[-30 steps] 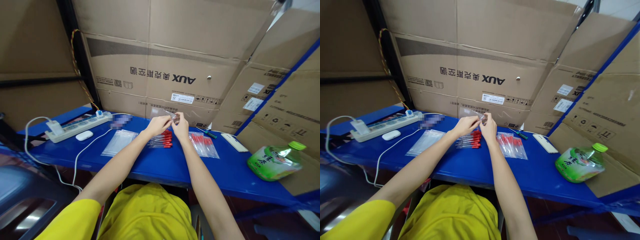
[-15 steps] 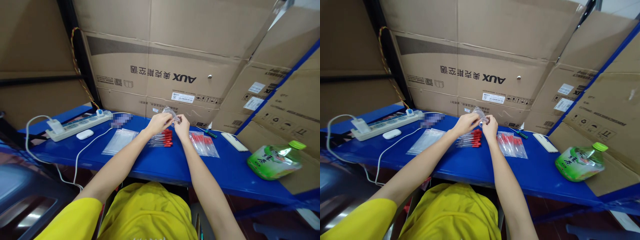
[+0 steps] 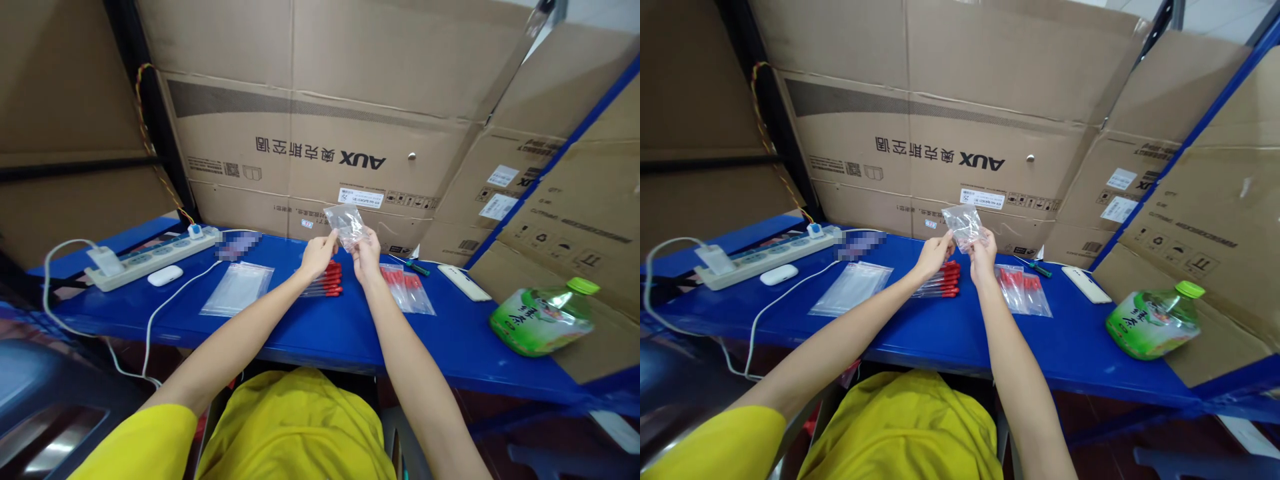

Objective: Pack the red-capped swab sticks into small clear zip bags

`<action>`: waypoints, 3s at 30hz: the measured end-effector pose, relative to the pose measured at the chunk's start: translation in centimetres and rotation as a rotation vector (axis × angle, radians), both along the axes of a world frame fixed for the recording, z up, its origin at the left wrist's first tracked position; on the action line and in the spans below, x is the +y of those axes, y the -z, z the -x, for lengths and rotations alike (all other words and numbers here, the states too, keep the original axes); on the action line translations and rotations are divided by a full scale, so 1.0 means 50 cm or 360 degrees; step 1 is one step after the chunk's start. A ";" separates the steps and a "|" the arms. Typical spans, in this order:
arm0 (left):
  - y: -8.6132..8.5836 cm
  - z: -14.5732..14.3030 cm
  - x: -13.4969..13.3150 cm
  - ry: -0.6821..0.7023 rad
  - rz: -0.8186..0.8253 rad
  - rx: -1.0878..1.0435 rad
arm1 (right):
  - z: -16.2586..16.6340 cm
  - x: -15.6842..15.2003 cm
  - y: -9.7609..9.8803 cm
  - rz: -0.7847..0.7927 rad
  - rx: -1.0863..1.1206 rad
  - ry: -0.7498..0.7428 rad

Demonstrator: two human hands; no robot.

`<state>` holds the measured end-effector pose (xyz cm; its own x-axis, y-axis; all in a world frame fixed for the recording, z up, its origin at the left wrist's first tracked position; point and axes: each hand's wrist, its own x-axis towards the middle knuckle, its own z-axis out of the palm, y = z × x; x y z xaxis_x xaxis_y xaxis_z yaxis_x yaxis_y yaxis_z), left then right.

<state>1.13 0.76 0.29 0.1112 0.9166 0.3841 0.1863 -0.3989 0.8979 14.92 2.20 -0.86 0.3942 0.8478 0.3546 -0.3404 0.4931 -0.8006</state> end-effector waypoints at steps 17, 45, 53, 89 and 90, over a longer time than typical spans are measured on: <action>-0.029 0.014 0.018 0.0439 0.0792 -0.1850 | 0.031 -0.075 -0.014 -0.0162 -0.1760 0.0613; -0.015 0.068 0.075 0.0012 0.0821 -0.1998 | -0.087 -0.067 -0.025 0.0329 -0.2160 -0.0554; -0.016 0.072 0.077 0.0046 0.0834 -0.2012 | -0.073 -0.070 -0.039 0.0171 -0.2084 -0.0421; -0.027 0.006 0.015 0.0485 0.0839 -0.2171 | 0.062 -0.107 -0.014 -0.0259 -0.1884 0.0672; -0.026 0.002 0.011 0.0523 0.0835 -0.2157 | 0.064 -0.109 -0.013 -0.0252 -0.1881 0.0707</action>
<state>1.01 1.30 1.60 0.1722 0.9851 0.0045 -0.9187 0.1590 0.3615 11.70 -3.24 -0.22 0.0080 0.6409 0.7676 0.7560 0.4986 -0.4242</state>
